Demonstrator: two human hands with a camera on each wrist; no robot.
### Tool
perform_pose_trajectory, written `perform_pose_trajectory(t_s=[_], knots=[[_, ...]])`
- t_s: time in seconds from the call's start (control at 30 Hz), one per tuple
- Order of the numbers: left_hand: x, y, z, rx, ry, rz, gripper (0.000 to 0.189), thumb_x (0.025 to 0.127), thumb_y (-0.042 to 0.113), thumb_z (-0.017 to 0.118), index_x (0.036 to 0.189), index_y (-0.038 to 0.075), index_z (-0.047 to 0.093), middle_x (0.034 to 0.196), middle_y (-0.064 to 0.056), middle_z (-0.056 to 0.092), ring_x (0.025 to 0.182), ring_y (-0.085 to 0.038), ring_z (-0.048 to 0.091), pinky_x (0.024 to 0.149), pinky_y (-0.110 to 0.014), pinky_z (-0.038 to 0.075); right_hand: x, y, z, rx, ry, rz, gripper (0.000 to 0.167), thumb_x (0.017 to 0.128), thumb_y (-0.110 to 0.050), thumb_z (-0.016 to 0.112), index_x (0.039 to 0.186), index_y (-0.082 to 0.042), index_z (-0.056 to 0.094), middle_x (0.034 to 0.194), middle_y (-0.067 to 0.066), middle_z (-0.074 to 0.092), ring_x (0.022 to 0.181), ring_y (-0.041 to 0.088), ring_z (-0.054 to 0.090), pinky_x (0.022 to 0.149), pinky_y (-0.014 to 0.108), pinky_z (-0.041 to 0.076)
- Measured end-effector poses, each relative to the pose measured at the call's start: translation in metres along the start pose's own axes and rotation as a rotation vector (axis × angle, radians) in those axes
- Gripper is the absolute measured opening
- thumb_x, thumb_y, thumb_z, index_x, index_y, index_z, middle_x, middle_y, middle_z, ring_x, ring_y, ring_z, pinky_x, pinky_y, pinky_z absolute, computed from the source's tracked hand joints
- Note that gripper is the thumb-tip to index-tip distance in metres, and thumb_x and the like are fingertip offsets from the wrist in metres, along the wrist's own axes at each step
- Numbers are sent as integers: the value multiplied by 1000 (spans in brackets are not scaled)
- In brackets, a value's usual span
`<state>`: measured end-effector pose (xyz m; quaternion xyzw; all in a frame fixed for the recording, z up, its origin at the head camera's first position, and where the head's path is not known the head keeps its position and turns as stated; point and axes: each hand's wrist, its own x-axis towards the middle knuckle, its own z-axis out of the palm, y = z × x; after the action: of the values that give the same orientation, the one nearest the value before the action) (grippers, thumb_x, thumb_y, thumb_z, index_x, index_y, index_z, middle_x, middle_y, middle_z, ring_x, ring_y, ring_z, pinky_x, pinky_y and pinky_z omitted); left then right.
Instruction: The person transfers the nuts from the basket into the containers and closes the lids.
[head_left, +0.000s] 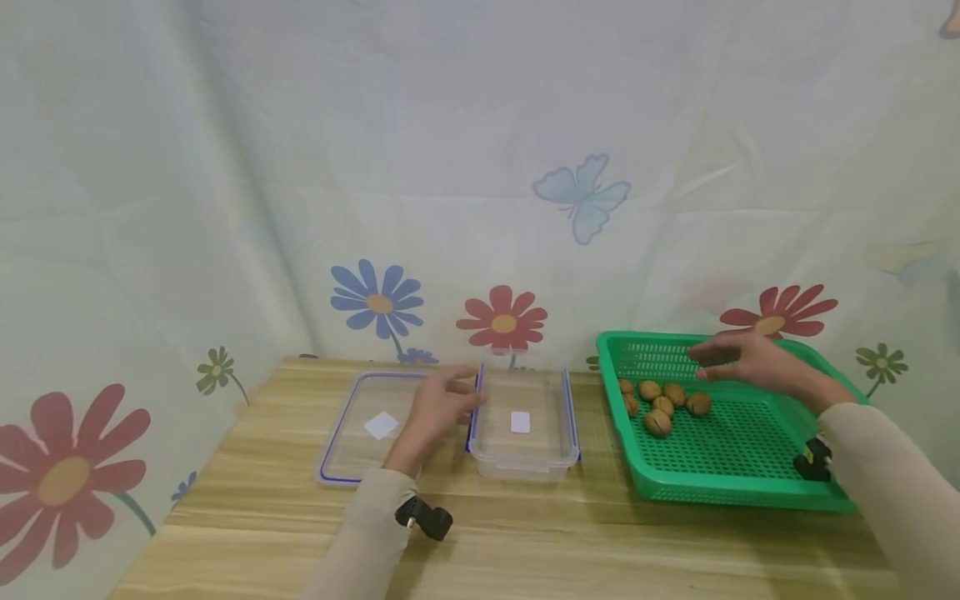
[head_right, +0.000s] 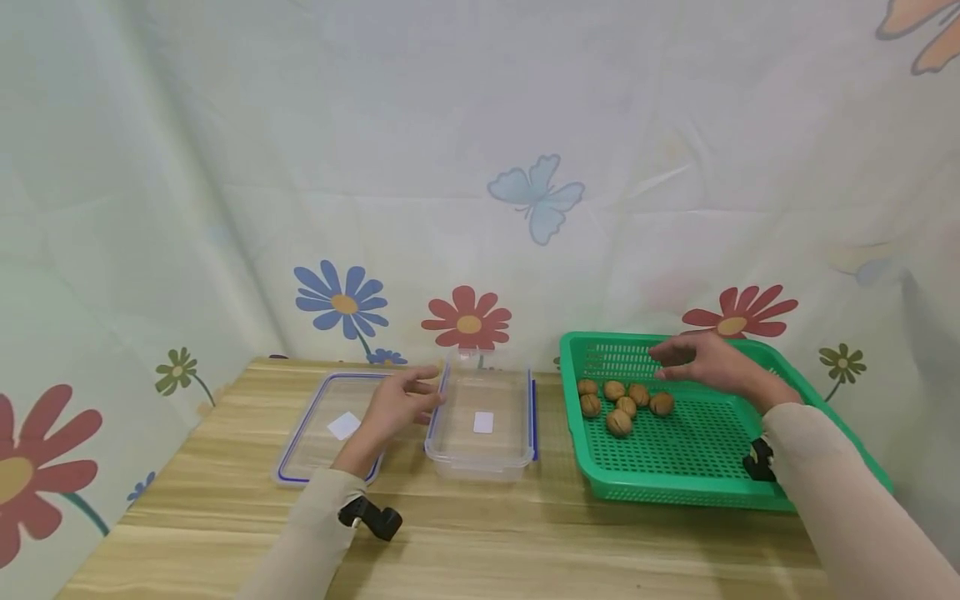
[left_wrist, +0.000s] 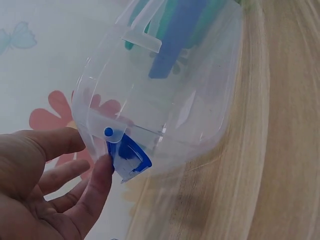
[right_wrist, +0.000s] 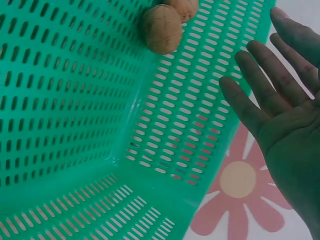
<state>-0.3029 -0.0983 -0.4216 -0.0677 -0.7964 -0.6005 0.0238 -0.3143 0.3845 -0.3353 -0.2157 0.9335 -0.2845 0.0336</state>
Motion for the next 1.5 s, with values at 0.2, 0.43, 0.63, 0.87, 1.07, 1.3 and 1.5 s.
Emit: perform_pose_trajectory(t_s=[0.2, 0.43, 0.63, 0.87, 1.07, 1.3, 1.5], knots=[[-1, -2, 1, 0, -2, 2, 46, 94, 0, 77, 138, -6, 65, 109, -25, 74, 81, -33, 76, 66, -38, 67, -1, 11, 6, 45, -56, -4, 43, 101, -8, 72, 138, 12, 62, 132, 28, 67, 122, 45, 65, 89, 29, 61], [-1, 0, 4, 1, 2, -7, 43, 94, -2, 76, 135, -6, 67, 107, -24, 75, 80, -32, 76, 66, -37, 67, -5, 24, 12, 84, -110, 46, 42, 102, -5, 69, 139, 13, 60, 135, 31, 64, 124, 49, 62, 92, 44, 63], [-2, 3, 6, 14, -2, -18, 43, 93, -1, 77, 135, -6, 68, 104, -23, 75, 75, -28, 75, 63, -35, 66, -5, 32, 17, 100, -140, 60, 41, 101, -6, 71, 137, 12, 62, 134, 30, 65, 123, 48, 63, 92, 47, 63], [-3, 5, 6, 17, -6, -38, 46, 92, -2, 77, 136, -5, 67, 101, -21, 75, 67, -23, 72, 60, -33, 65, -3, 36, 21, 55, -168, 74, 43, 97, -13, 78, 131, 10, 67, 129, 27, 69, 120, 49, 64, 96, 58, 60], [-2, 6, 6, 23, -7, -42, 48, 92, -1, 77, 138, -4, 66, 100, -20, 74, 64, -22, 71, 60, -34, 65, -4, 37, 21, 5, -174, 91, 36, 97, -10, 77, 127, 8, 70, 126, 25, 70, 120, 49, 64, 96, 59, 59], [-4, 8, 3, 7, -13, -48, 47, 92, 0, 77, 138, -3, 66, 104, -22, 74, 68, -25, 73, 65, -38, 67, -3, 32, 21, -17, -193, 104, 33, 96, -6, 77, 124, 10, 70, 120, 22, 73, 113, 44, 67, 93, 56, 61], [-6, 7, -2, -5, 7, -64, 47, 93, 1, 77, 139, -2, 67, 105, -21, 74, 72, -24, 73, 67, -37, 67, 4, 31, 22, -42, -197, 106, 37, 95, -16, 80, 122, 9, 72, 116, 18, 74, 108, 38, 69, 91, 57, 62]])
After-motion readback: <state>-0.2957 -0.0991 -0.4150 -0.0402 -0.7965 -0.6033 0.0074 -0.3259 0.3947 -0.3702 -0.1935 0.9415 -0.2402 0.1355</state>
